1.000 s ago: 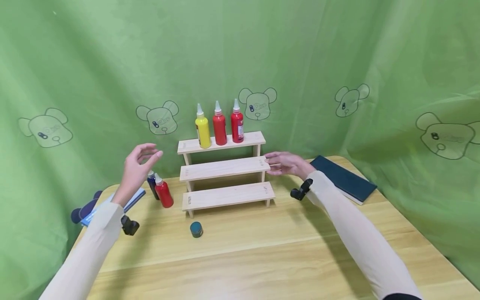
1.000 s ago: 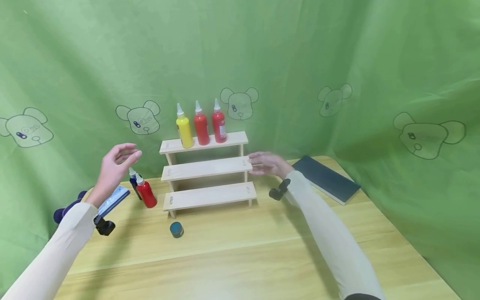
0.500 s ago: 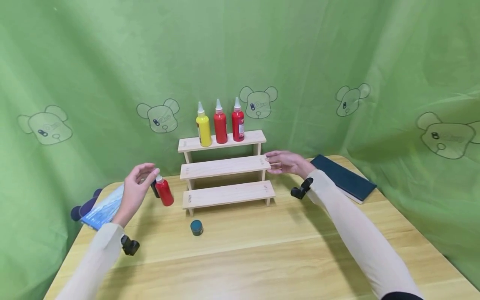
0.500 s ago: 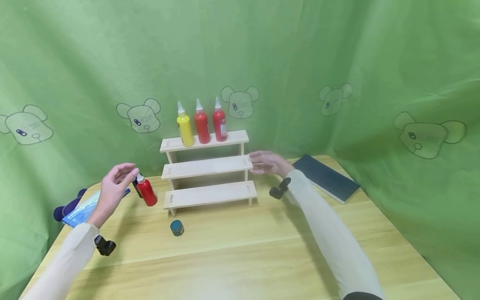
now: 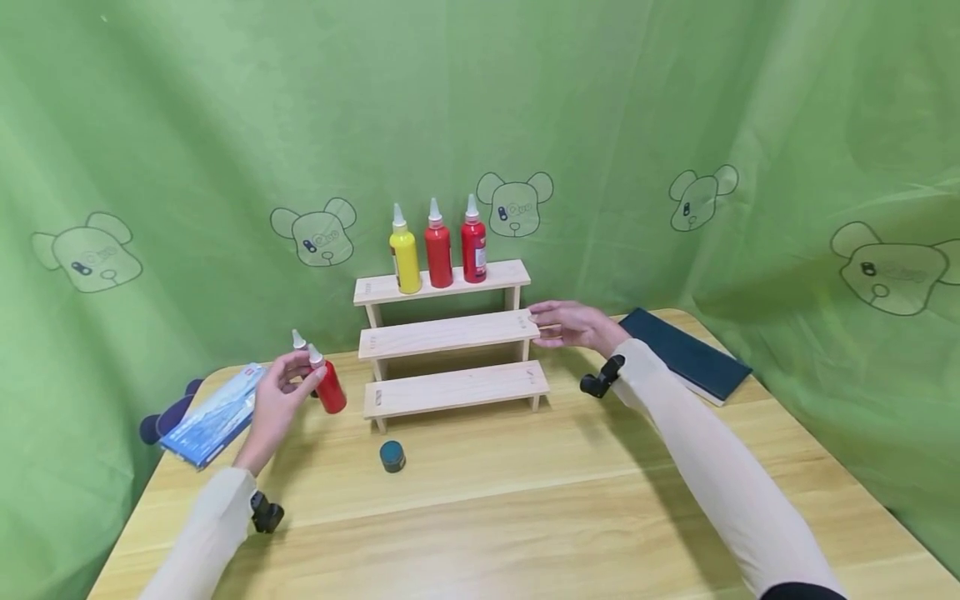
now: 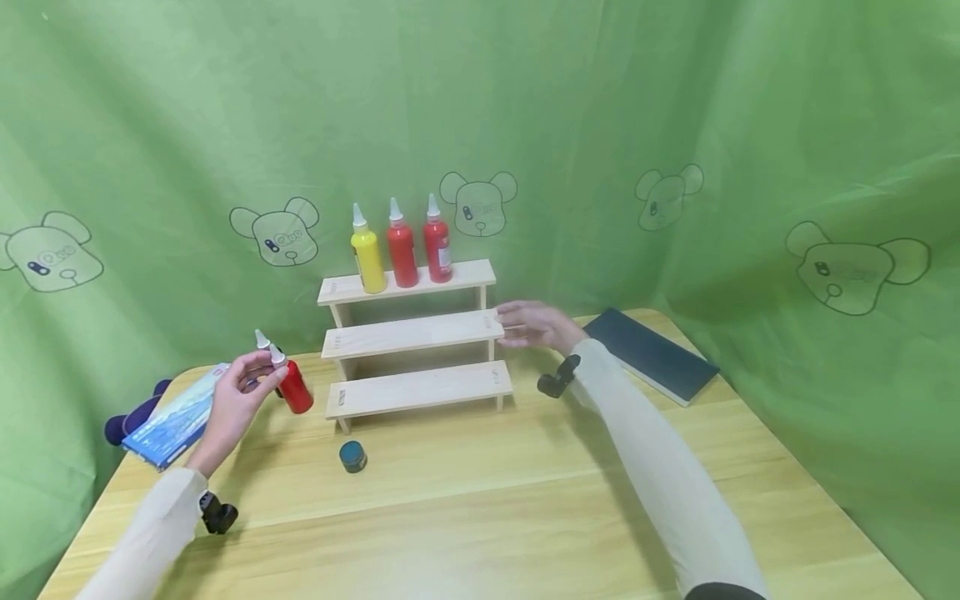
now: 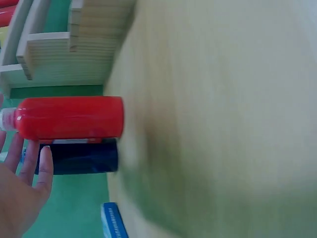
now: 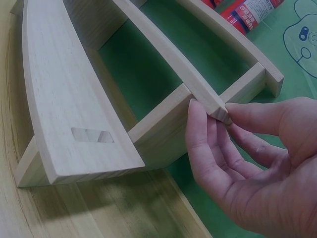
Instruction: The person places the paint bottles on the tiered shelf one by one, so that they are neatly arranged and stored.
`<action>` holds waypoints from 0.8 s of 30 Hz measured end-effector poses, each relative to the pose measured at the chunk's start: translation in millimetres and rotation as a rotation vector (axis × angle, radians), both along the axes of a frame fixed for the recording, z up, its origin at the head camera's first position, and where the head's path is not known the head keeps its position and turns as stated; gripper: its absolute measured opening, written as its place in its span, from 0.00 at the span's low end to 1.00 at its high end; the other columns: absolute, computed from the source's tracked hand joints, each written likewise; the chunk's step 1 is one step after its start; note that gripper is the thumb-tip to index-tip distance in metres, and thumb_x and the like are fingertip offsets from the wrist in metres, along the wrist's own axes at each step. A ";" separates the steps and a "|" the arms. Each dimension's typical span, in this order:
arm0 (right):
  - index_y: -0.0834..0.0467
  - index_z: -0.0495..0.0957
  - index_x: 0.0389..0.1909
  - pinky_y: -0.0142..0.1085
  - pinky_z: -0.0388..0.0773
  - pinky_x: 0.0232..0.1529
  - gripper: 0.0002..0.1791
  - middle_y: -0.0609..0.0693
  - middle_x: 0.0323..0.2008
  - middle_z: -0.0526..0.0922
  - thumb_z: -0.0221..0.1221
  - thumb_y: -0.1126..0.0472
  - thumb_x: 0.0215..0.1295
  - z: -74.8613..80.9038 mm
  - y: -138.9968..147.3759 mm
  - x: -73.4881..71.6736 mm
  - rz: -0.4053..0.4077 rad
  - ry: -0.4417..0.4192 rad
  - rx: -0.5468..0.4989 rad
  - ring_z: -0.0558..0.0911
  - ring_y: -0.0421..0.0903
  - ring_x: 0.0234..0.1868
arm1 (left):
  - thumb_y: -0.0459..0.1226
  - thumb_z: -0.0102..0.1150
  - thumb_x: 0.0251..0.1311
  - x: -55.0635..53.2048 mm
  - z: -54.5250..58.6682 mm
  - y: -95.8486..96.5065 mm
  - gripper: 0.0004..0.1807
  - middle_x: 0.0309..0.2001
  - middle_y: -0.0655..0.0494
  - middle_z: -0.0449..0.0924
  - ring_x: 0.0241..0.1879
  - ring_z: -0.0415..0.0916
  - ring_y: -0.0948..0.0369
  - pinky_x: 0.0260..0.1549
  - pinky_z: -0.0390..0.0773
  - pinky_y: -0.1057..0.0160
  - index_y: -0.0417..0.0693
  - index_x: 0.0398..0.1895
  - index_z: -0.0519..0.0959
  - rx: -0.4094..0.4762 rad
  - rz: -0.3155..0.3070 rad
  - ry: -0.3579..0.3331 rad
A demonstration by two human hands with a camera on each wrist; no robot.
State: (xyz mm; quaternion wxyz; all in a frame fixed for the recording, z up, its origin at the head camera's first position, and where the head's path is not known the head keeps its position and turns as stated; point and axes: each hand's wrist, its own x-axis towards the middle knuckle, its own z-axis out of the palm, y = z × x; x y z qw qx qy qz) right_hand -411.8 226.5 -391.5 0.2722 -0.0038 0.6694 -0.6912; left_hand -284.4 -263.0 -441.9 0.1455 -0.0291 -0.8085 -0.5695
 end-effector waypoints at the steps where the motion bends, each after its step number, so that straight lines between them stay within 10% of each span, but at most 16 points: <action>1: 0.64 0.56 0.78 0.33 0.87 0.47 0.29 0.48 0.39 0.84 0.50 0.71 0.80 -0.3 0.0 -0.4 -0.003 -0.002 -0.002 0.84 0.44 0.40 | 0.38 0.65 0.72 -0.3 -0.9 -0.6 0.30 0.66 0.38 0.75 0.59 0.76 0.59 0.51 0.74 0.81 0.36 0.71 0.69 -0.022 -0.004 -0.016; 9: 0.63 0.62 0.74 0.34 0.88 0.47 0.25 0.50 0.41 0.83 0.51 0.71 0.79 -1.2 2.1 -0.4 -0.015 -0.009 -0.001 0.84 0.45 0.41 | 0.35 0.66 0.70 -5.5 -2.2 -4.4 0.30 0.63 0.32 0.74 0.62 0.75 0.39 0.45 0.72 0.84 0.30 0.69 0.69 -0.200 -0.037 -0.061; 24: 0.64 0.58 0.76 0.32 0.87 0.46 0.28 0.50 0.41 0.84 0.49 0.71 0.80 0.6 0.6 1.8 0.005 -0.014 -0.027 0.84 0.44 0.41 | 0.34 0.69 0.67 -2.2 -13.9 -1.4 0.34 0.68 0.32 0.73 0.66 0.74 0.41 0.54 0.76 0.77 0.33 0.70 0.62 -0.089 -0.065 -0.115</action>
